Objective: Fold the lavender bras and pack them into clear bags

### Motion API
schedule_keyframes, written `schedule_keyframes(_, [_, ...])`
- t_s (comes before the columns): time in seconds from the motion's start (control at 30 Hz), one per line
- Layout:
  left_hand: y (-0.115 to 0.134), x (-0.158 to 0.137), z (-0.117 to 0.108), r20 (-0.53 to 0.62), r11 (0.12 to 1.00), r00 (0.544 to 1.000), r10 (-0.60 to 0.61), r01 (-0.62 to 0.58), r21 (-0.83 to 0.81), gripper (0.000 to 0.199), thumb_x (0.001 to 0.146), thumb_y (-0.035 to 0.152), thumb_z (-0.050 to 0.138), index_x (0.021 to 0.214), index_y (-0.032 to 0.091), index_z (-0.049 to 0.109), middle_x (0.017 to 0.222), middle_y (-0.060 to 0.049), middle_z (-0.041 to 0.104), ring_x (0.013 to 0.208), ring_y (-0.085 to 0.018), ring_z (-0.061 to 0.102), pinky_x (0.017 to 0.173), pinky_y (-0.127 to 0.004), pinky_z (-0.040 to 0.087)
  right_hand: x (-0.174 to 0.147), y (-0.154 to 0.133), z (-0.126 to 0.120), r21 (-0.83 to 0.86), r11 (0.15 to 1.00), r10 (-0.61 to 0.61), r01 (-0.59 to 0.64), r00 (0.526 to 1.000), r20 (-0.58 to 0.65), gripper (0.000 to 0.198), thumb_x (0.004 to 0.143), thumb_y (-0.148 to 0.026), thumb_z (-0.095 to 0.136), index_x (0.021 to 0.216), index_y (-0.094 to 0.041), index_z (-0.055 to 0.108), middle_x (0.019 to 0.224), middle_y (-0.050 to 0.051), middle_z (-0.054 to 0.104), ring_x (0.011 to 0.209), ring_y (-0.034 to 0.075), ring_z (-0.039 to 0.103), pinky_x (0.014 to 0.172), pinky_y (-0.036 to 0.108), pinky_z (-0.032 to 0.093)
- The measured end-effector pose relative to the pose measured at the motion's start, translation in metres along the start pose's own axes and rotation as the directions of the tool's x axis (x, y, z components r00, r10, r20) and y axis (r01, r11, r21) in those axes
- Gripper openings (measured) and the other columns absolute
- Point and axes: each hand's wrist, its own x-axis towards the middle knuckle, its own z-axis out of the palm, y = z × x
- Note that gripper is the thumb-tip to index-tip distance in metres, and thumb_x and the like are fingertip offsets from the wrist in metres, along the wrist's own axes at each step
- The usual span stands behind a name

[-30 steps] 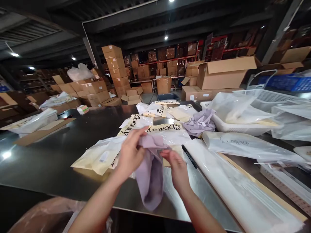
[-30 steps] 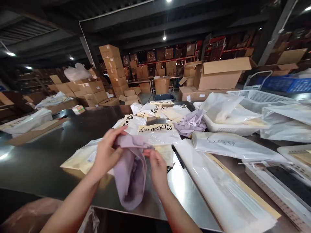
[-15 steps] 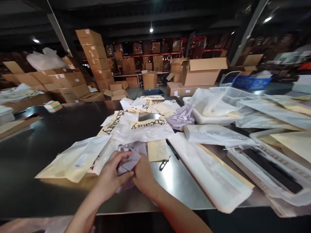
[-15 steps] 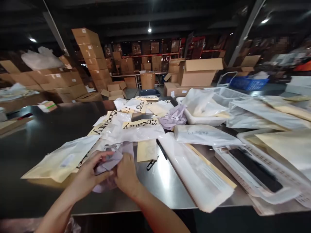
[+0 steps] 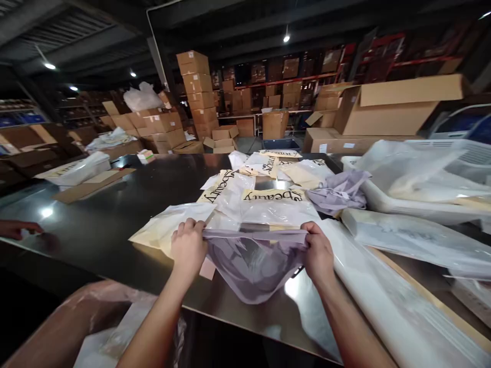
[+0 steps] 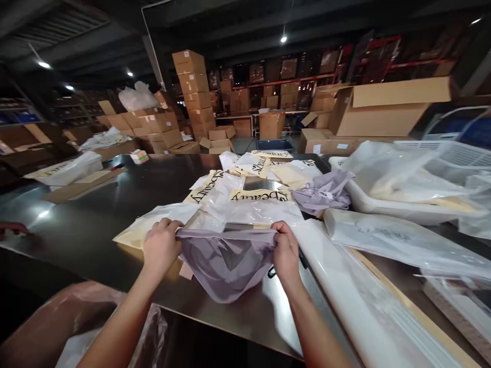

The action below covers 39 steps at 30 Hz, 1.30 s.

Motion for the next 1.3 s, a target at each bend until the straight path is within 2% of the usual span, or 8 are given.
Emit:
schedule_keyframes(0.1, [-0.006, 0.000, -0.005, 0.009, 0.989, 0.996, -0.094, 0.094, -0.118, 0.041, 0.078, 0.008, 0.048, 0.112, 0.022, 0.066, 0.115, -0.011, 0.060, 0.086, -0.025, 0.063, 0.067, -0.034, 0.044, -0.001, -0.012, -0.015, -0.294, 0.928, -0.197, 0.227, 0.972, 0.127, 0.020, 0.071, -0.034, 0.058, 0.084, -0.023, 0.048, 0.069, -0.003, 0.051, 0.055, 0.014, 0.044, 0.053, 0.026, 0.038])
schedule_keyframes(0.23, [-0.020, -0.018, -0.010, -0.041, 0.962, 0.988, -0.147, 0.133, -0.240, 0.047, 0.073, 0.007, 0.050, 0.114, 0.026, 0.064, 0.113, -0.005, 0.058, 0.082, -0.021, 0.064, 0.066, -0.030, 0.043, -0.012, -0.014, -0.045, -0.597, 0.613, -0.431, 0.518, 0.852, 0.297, 0.031, 0.071, -0.018, 0.052, 0.102, -0.022, 0.053, 0.092, 0.006, 0.057, 0.079, 0.021, 0.056, 0.067, 0.031, 0.046])
schedule_keyframes(0.4, [-0.023, -0.073, 0.031, 0.198, 0.980, 0.969, -0.147, 0.170, -0.102, 0.049, 0.077, 0.007, 0.047, 0.120, 0.025, 0.061, 0.117, -0.008, 0.055, 0.072, -0.020, 0.064, 0.061, -0.031, 0.043, -0.060, 0.028, -0.090, -0.817, 0.389, -0.347, 0.426, 0.889, 0.298, 0.042, 0.071, -0.013, 0.047, 0.111, -0.020, 0.058, 0.102, 0.013, 0.058, 0.094, 0.031, 0.057, 0.079, 0.044, 0.049])
schedule_keyframes(0.57, [-0.019, -0.122, 0.084, 0.458, 0.992, 0.889, 0.000, 0.058, -0.113, 0.062, 0.077, -0.002, 0.037, 0.131, 0.024, 0.055, 0.122, -0.010, 0.053, 0.082, -0.019, 0.066, 0.069, -0.030, 0.047, -0.114, 0.072, -0.112, -0.806, 0.424, -0.171, 0.414, 0.910, 0.378, 0.026, 0.081, -0.023, 0.050, 0.104, -0.024, 0.061, 0.097, 0.008, 0.064, 0.081, 0.024, 0.065, 0.065, 0.037, 0.055])
schedule_keyframes(0.9, [-0.031, -0.150, 0.094, 0.534, 0.997, 0.845, 0.041, 0.002, -0.079, 0.066, 0.083, 0.007, 0.040, 0.145, 0.027, 0.043, 0.130, -0.012, 0.049, 0.096, -0.025, 0.064, 0.076, -0.037, 0.051, -0.135, 0.094, -0.123, -0.777, 0.360, -0.132, 0.515, 0.853, 0.504, 0.034, 0.089, -0.024, 0.044, 0.113, -0.019, 0.068, 0.108, 0.011, 0.069, 0.093, 0.026, 0.067, 0.079, 0.040, 0.057])
schedule_keyframes(1.0, [-0.038, -0.148, 0.088, 0.441, 0.980, 0.893, 0.092, -0.002, -0.199, 0.059, 0.086, 0.025, 0.051, 0.144, 0.023, 0.045, 0.126, -0.013, 0.050, 0.104, -0.028, 0.061, 0.083, -0.041, 0.052, -0.137, 0.094, -0.125, -0.788, 0.411, -0.071, 0.458, 0.878, 0.473, 0.038, 0.090, -0.030, 0.044, 0.121, -0.019, 0.063, 0.114, 0.011, 0.067, 0.100, 0.028, 0.065, 0.085, 0.042, 0.055])
schedule_keyframes(1.13, [-0.032, -0.141, 0.066, 0.095, 0.926, 0.974, 0.206, -0.162, -0.342, 0.056, 0.076, 0.023, 0.060, 0.131, 0.016, 0.056, 0.115, -0.013, 0.054, 0.109, -0.029, 0.055, 0.093, -0.043, 0.049, -0.132, 0.091, -0.125, -0.887, 0.441, 0.153, 0.138, 0.962, 0.226, 0.054, 0.084, -0.051, 0.046, 0.121, -0.014, 0.059, 0.108, 0.017, 0.065, 0.097, 0.033, 0.066, 0.085, 0.048, 0.054])
schedule_keyframes(1.3, [0.049, -0.153, 0.052, -0.152, 0.778, 0.915, 0.374, -0.398, -0.486, 0.063, 0.075, 0.032, 0.067, 0.134, 0.017, 0.052, 0.121, -0.014, 0.059, 0.117, -0.034, 0.052, 0.100, -0.050, 0.044, -0.123, 0.050, -0.092, -0.774, 0.628, 0.208, -0.080, 0.976, 0.067, 0.032, 0.088, -0.039, 0.034, 0.096, -0.021, 0.059, 0.091, 0.011, 0.070, 0.083, 0.029, 0.069, 0.075, 0.042, 0.054])
